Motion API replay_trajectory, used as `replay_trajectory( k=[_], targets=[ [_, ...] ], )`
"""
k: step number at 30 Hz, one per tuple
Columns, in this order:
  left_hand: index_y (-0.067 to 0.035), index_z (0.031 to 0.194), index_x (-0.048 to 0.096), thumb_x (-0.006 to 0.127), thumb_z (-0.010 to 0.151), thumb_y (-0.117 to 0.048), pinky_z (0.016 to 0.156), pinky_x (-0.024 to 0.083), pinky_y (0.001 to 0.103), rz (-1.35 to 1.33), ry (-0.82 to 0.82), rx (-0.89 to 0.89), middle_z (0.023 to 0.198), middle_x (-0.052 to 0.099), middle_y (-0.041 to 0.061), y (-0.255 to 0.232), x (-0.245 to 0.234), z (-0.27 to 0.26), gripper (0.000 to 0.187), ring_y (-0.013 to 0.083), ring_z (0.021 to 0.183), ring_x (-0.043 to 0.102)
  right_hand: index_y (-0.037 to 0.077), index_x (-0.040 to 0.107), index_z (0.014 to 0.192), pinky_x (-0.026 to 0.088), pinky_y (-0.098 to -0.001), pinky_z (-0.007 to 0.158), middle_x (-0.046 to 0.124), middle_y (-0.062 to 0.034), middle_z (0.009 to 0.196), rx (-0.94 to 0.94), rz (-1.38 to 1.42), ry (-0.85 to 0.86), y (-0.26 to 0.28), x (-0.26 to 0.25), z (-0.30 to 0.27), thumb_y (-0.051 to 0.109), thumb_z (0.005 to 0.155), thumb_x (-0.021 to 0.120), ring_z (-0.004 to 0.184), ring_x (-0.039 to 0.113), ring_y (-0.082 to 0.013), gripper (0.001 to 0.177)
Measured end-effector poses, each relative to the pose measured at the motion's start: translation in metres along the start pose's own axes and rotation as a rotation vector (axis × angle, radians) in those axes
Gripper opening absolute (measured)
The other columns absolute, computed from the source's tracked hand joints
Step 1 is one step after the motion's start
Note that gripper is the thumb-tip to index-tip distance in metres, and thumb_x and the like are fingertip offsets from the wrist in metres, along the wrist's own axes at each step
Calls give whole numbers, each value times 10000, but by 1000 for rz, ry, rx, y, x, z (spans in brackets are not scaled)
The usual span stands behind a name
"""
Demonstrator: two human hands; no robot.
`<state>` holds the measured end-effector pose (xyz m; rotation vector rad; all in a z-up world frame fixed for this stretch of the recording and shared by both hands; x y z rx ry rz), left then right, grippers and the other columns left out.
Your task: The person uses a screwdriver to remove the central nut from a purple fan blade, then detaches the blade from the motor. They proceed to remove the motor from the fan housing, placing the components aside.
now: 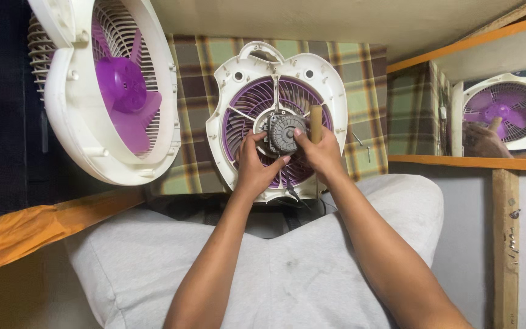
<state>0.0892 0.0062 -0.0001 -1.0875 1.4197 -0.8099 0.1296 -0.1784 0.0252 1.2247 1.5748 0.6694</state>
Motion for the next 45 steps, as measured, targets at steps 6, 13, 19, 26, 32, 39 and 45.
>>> replay_trajectory(
  k=[6,13,19,26,32,39,45],
  targets=[
    [-73,1361,513,916,751,-230,1191,426,447,-176,-52,70,1436,586,194,-9,-8,-2,747,342,1388,555,38,588,1035,403,-291,448,555,-47,726,197,411,100,-34,3,6,265,1000,702,509,480,-129,256],
    [-41,1474,373,892,761,-131,1144,448,424,-356,17,140,1498,480,198,-22,-5,-1,886,346,1384,529,103,556,1032,362,-263,398,480,20,641,367,674,145,-49,16,10,233,1018,623,429,386,-87,147],
    [-65,1496,392,879,780,-108,1134,479,427,-232,3,119,1494,492,198,-16,-6,-1,866,343,1358,551,47,601,957,387,-304,420,561,-39,709,266,339,61,-40,11,10,293,981,718,473,474,-122,273],
    [-93,1512,383,851,813,-149,1144,453,472,-166,35,45,1519,445,200,-19,-7,1,843,359,1380,501,48,677,1145,505,-289,694,734,-47,959,-44,20,-40,0,-20,3,332,948,713,784,643,-102,348],
    [-116,1563,349,783,882,-175,1147,463,470,-171,71,49,1544,434,189,-23,-5,-1,810,352,1390,515,71,598,1267,502,-275,729,624,-67,940,-137,225,11,37,-66,-20,354,1099,538,814,613,-129,335],
    [-107,1570,401,756,924,-171,1152,463,448,-233,37,95,1507,525,192,-15,-6,-3,741,330,1384,558,30,516,1342,573,-347,997,667,-119,1193,-554,-99,-174,75,-111,-74,314,1111,623,1132,681,-197,381],
    [-107,1554,408,739,924,-197,1136,474,434,-197,74,62,1518,533,164,-6,-6,-1,717,296,1360,578,65,322,1412,595,-412,1133,650,-146,1251,-686,333,-236,59,-121,-98,273,1179,642,1167,642,-229,446]
  ],
)
Point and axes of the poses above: each hand's wrist, its own z-axis towards the middle knuckle, its own x-axis out of the palm, y = z × x, the point moved 5 cm from there along z, towards the middle knuckle
